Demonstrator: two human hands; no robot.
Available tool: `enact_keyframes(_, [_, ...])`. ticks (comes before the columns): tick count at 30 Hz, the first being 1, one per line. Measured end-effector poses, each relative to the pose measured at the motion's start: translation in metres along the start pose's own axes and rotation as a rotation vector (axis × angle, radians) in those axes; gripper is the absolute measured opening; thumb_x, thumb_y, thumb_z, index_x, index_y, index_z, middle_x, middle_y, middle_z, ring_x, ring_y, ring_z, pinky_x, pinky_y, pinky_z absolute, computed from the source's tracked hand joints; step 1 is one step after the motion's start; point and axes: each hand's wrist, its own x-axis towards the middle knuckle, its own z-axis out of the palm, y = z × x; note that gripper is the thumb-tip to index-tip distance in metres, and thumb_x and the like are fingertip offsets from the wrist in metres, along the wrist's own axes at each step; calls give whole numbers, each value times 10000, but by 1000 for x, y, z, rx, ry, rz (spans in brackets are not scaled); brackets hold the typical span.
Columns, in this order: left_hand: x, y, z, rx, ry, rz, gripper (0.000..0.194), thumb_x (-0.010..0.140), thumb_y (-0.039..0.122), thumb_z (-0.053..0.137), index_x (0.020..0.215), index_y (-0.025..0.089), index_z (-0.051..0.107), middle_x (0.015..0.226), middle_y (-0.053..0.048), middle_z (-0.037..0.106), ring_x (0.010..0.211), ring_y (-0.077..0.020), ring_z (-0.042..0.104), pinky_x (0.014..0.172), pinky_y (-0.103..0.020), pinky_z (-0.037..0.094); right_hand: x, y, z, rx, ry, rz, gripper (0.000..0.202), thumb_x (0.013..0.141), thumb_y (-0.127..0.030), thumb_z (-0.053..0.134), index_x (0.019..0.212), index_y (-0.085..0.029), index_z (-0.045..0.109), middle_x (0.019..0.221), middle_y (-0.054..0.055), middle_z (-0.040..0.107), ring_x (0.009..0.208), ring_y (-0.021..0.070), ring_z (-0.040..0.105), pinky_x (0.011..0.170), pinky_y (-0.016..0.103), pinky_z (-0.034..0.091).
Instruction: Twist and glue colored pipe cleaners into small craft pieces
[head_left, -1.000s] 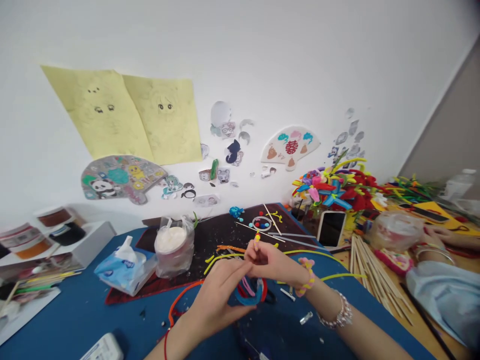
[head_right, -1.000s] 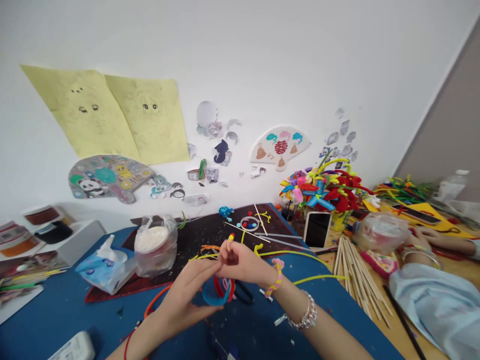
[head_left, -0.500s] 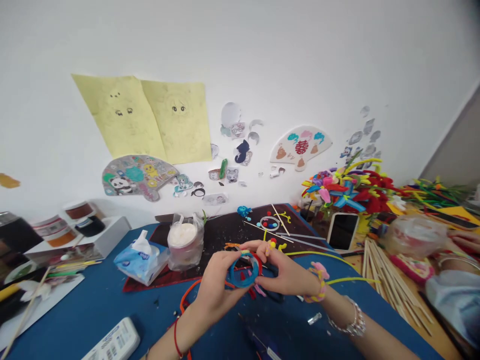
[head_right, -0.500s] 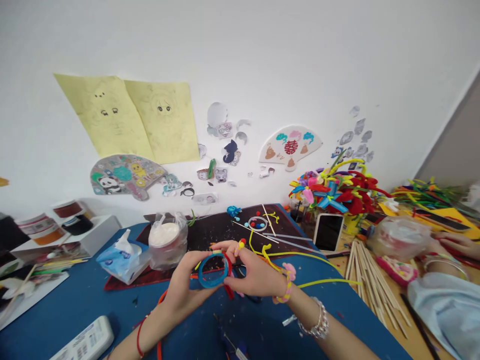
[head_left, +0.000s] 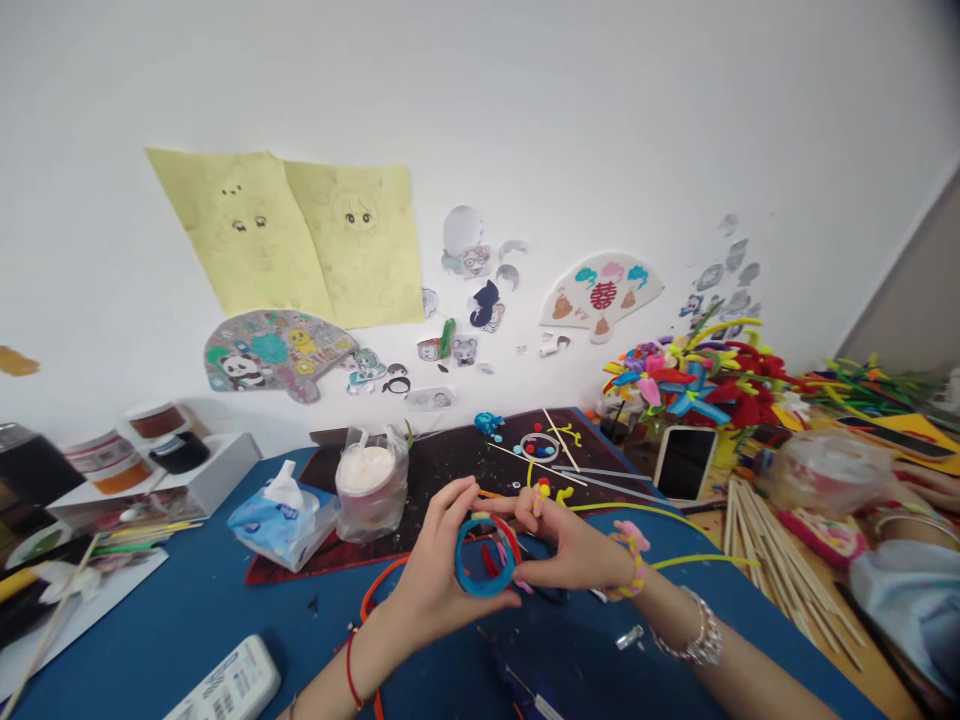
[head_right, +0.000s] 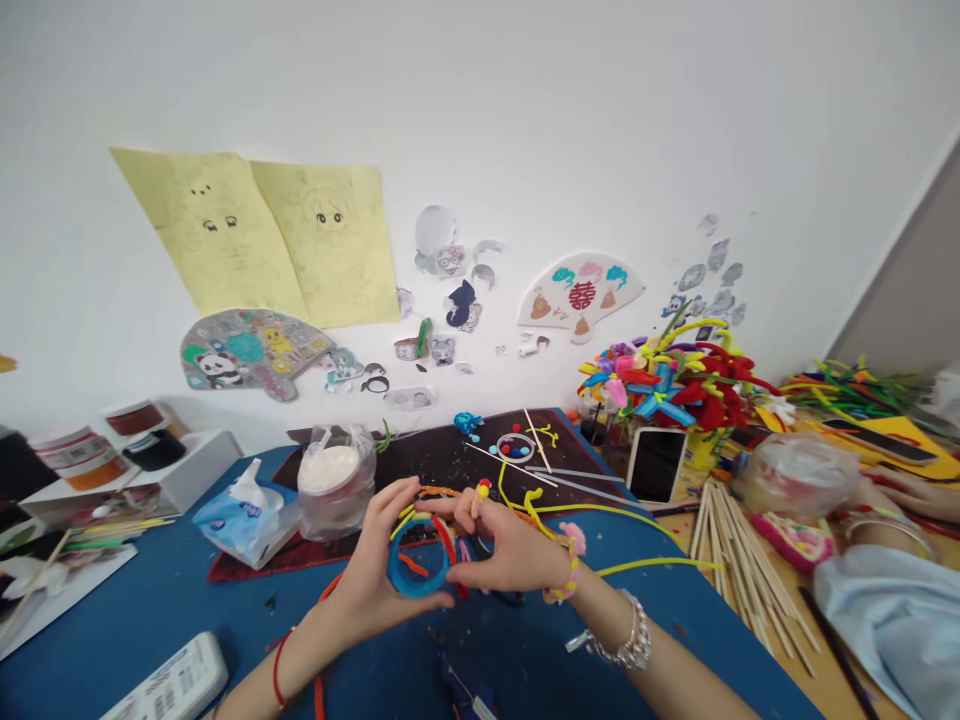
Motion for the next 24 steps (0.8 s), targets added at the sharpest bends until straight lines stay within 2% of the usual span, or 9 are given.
enact_keyframes(2, [0,1,0,-22,-31,-2,1048,589,463,788,1402,215,175,1399,-172,267,1309,-319,284,1058,-483,322,0,1,3,156,-31,36,392,781,-191,632,767,-241,244,1381,170,400,1237,210,430,999,428,370])
enact_keyframes(4, [-1,1,-1,-41,-48,0,1022,606,449,782,1401,228,179,1387,-163,322,1296,-317,317,1054,-495,327,0,2,6,233,-33,67,381,793,-207,623,760,-241,245,1395,164,381,1222,203,449,972,408,400])
enact_keyframes(9, [-4,3,0,-87,-7,-31,911,668,412,750,1384,248,210,1359,-158,411,1236,-310,423,1021,-517,365,1,8,11,168,23,89,372,797,-257,626,732,-236,260,1333,138,458,1186,209,476,922,388,428])
enact_keyframes(14, [-4,-2,4,-118,66,-8,863,695,321,748,1372,251,218,1340,-158,445,1214,-285,460,997,-485,406,5,13,19,185,185,82,401,770,-288,662,686,-236,273,1167,102,585,1211,253,472,917,414,442])
enact_keyframes(18, [-3,-2,3,-59,184,39,775,680,274,763,1310,220,314,1198,-137,536,1109,-256,537,948,-451,454,7,16,28,145,370,84,387,801,-285,620,636,-236,273,1056,89,646,1165,258,525,894,396,466])
enact_keyframes(24, [-2,0,1,-3,235,144,680,657,233,773,1225,173,404,1080,-119,558,1001,-234,567,876,-406,499,0,24,38,-9,425,51,398,811,-260,593,577,-232,272,903,51,681,1082,237,590,789,310,502])
